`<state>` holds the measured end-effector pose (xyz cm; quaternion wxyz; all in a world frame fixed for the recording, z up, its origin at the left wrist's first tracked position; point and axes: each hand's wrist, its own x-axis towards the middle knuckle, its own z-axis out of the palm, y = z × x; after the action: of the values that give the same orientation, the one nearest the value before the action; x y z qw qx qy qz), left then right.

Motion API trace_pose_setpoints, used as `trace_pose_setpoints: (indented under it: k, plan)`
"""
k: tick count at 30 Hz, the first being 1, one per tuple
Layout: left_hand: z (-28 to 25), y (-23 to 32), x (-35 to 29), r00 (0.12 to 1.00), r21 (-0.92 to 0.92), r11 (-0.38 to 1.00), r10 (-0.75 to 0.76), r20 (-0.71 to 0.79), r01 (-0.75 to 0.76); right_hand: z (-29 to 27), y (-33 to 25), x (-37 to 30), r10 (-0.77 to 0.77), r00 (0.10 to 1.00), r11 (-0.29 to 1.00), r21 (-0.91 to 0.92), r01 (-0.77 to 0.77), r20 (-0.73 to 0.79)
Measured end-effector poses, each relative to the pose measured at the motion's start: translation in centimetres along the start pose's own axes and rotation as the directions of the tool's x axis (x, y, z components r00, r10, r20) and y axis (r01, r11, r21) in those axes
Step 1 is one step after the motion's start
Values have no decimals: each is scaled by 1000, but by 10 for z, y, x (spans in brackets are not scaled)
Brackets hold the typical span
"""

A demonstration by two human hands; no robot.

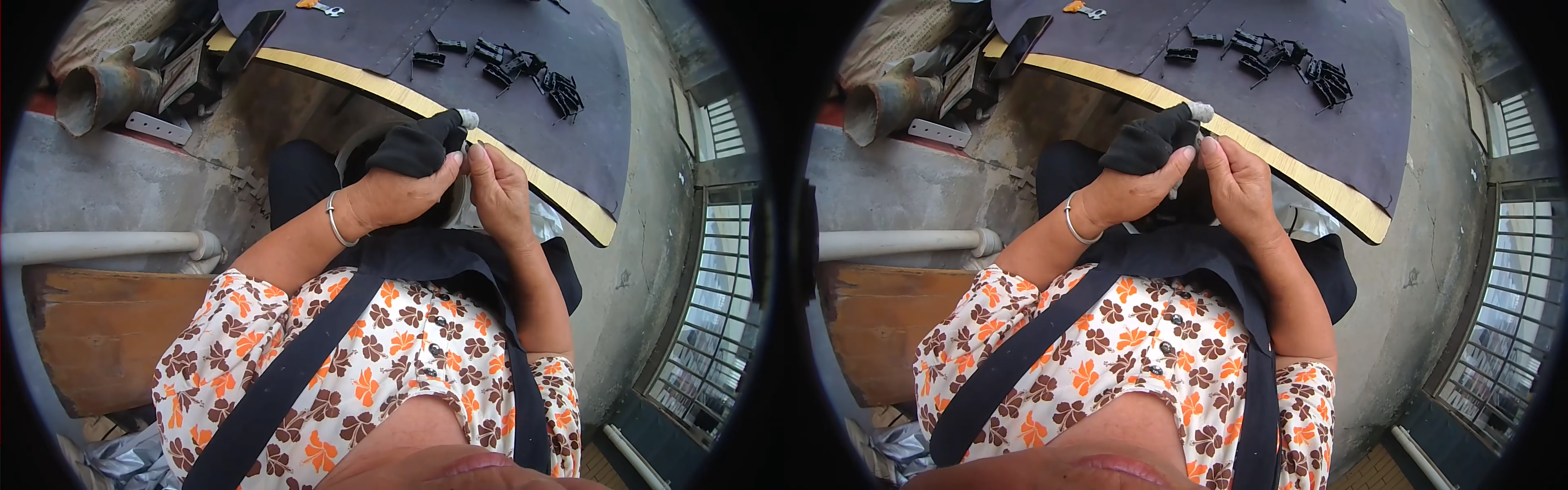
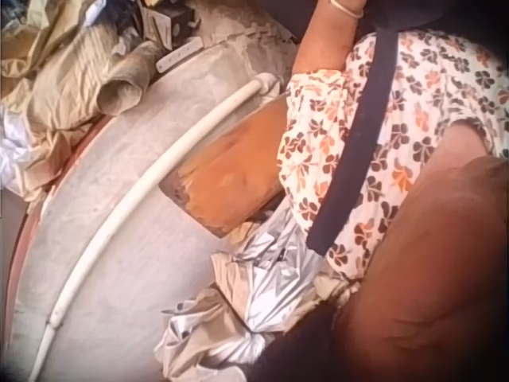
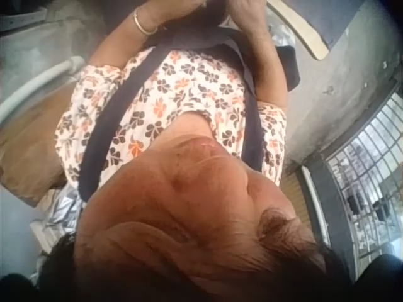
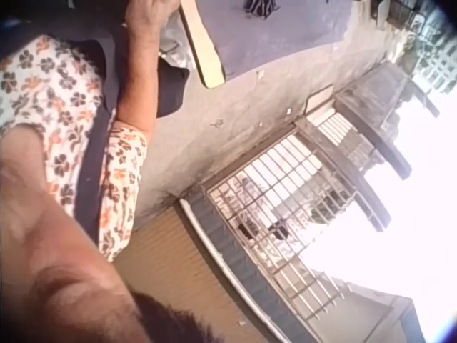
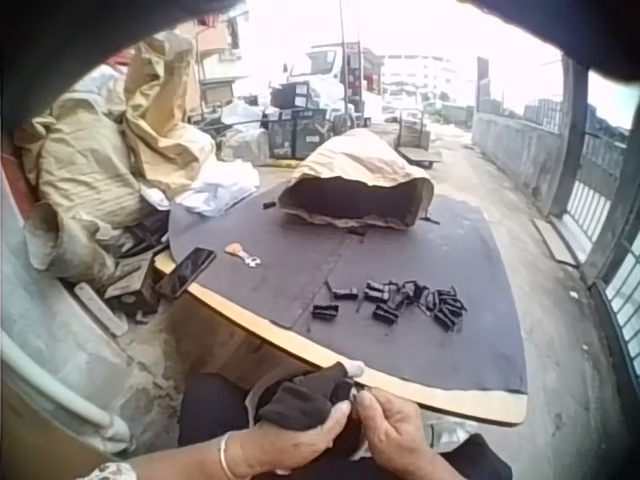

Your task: Assembling small black plastic components onto a circular white part while sitting at a workbench.

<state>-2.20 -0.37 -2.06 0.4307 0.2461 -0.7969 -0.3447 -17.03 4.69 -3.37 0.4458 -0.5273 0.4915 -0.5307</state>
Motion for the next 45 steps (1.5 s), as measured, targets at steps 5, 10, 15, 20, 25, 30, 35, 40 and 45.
trace_pose_setpoints:
  k: [5,10,15,20,25,30,35,40,45]
  plan:
    - [-1,-1,-2,997,149,986,77,32,-81,3,-5,3,-97,994,983,-152,102,43]
    - [3,1,-3,978,405,892,204,40,-202,7,0,6,-12,1000,979,-202,7,-28]
    - [0,-5,0,970,322,916,239,39,-239,-3,3,1,9,999,993,-118,-5,33]
    - [-19,13,5,929,-361,857,-316,194,367,-13,4,-3,-6,995,981,-191,24,95]
    - [-11,9,5,880,-548,691,-410,239,471,-29,0,-9,-168,981,906,-376,193,99]
    - [-11,-7,1,974,-171,969,-148,172,178,-26,-12,-4,-107,988,941,-308,138,114]
    - [-8,0,2,956,-188,967,-118,268,171,-23,-13,-1,89,984,989,-134,-69,154]
    - [-11,5,1,893,-225,882,-344,292,413,-23,-14,-1,48,977,963,-271,10,207]
    - [-5,-4,0,978,-84,992,-81,191,98,-21,-11,2,140,965,933,-356,-54,221]
